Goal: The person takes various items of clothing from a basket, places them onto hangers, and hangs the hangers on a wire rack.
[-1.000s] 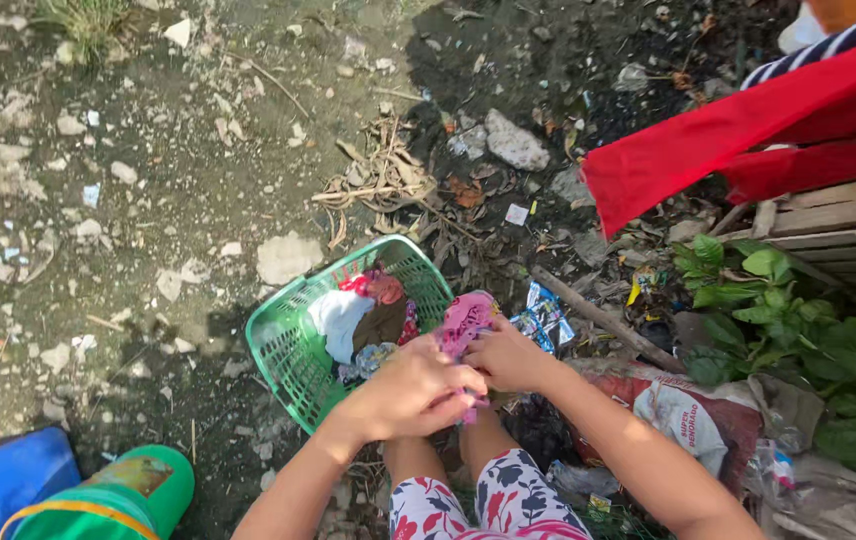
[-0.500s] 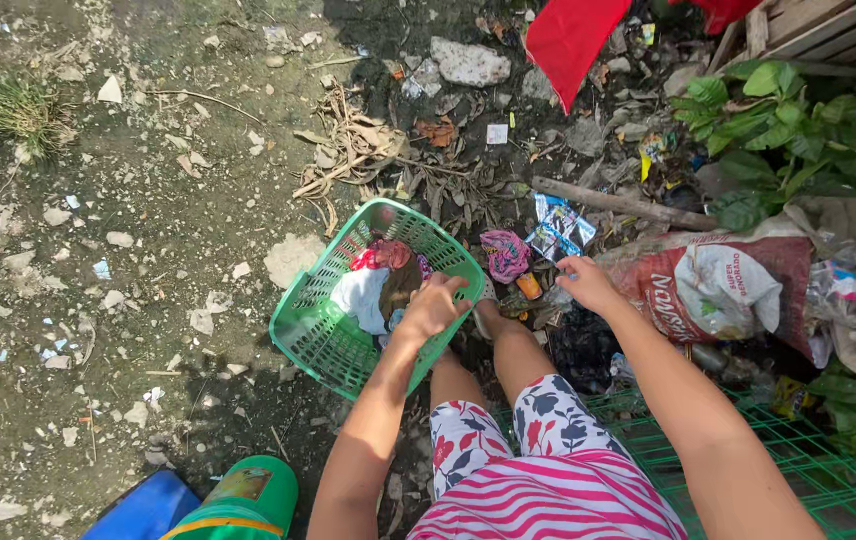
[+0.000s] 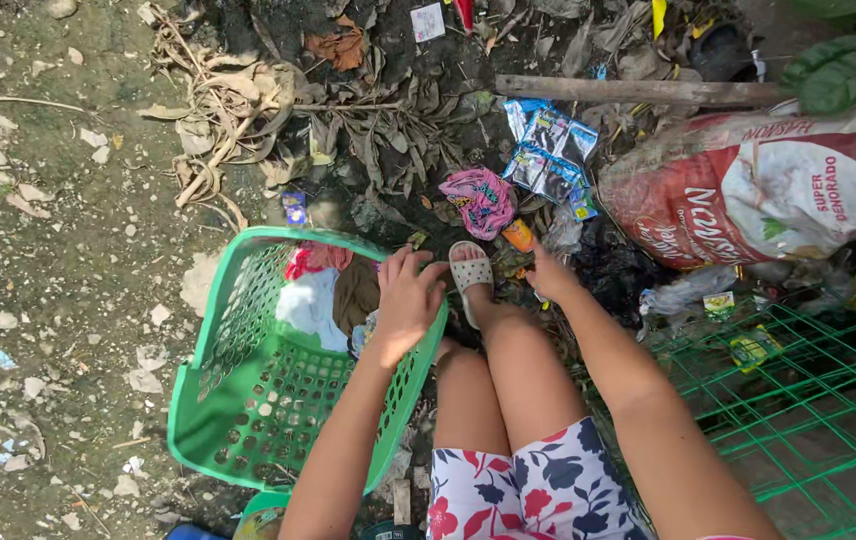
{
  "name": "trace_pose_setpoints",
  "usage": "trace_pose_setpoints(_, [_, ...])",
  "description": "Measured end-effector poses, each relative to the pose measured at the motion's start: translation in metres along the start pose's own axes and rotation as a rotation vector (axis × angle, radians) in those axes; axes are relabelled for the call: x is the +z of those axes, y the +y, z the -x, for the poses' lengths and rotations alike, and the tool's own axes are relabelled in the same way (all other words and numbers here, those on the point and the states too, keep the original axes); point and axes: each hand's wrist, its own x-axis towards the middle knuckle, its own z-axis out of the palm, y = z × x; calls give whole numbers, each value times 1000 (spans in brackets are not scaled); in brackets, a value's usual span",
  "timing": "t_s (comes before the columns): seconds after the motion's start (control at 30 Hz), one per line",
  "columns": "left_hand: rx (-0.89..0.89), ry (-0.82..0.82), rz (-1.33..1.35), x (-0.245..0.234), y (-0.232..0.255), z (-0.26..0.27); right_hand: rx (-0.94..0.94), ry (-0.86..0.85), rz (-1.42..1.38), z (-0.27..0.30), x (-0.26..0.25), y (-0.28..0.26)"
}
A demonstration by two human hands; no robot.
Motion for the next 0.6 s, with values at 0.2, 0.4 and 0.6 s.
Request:
trace_pose_setpoints(0.2, [80, -8, -68, -2, -44, -104, -349, 33, 511, -137, 59, 11])
trace_pose_setpoints(0.4, [8, -167, -57, 12, -67, -123, -611, 81, 998, -198, 72, 8])
trace_pose_setpoints(0.6, [-77, -184, 87, -11, -56, -108, -904, 143, 336, -112, -73, -55])
